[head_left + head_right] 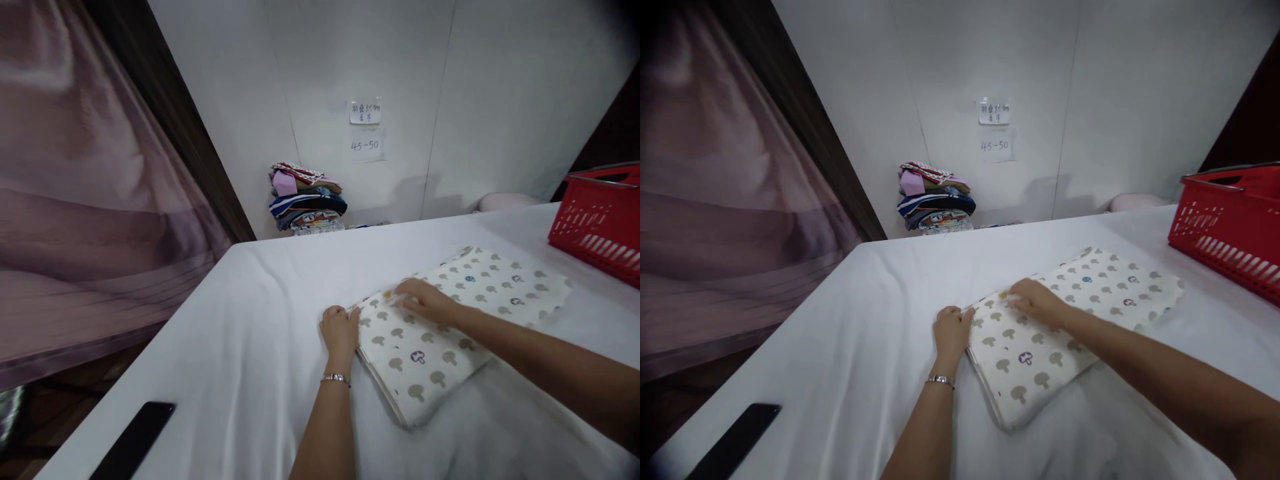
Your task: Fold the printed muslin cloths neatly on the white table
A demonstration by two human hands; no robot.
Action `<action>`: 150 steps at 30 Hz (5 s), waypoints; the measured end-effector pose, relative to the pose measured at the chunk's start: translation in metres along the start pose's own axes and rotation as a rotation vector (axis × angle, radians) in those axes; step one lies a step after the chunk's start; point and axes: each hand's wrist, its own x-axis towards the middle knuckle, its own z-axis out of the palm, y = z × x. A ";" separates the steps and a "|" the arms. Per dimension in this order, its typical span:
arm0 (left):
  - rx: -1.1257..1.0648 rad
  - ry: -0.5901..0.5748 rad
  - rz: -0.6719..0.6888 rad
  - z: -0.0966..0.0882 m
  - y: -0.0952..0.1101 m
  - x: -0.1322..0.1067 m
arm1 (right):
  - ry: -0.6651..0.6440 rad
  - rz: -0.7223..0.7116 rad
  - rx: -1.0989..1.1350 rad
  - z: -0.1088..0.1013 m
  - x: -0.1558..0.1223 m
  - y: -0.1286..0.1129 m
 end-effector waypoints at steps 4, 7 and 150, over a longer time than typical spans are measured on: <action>-0.067 -0.003 -0.032 0.000 0.000 0.001 | -0.036 -0.139 0.097 0.013 -0.065 -0.027; -0.068 0.002 -0.035 0.000 0.001 0.001 | -0.116 -0.122 0.122 0.009 -0.093 -0.033; 0.154 -0.425 0.664 0.079 0.146 0.063 | -0.108 0.023 -0.144 -0.080 -0.016 0.209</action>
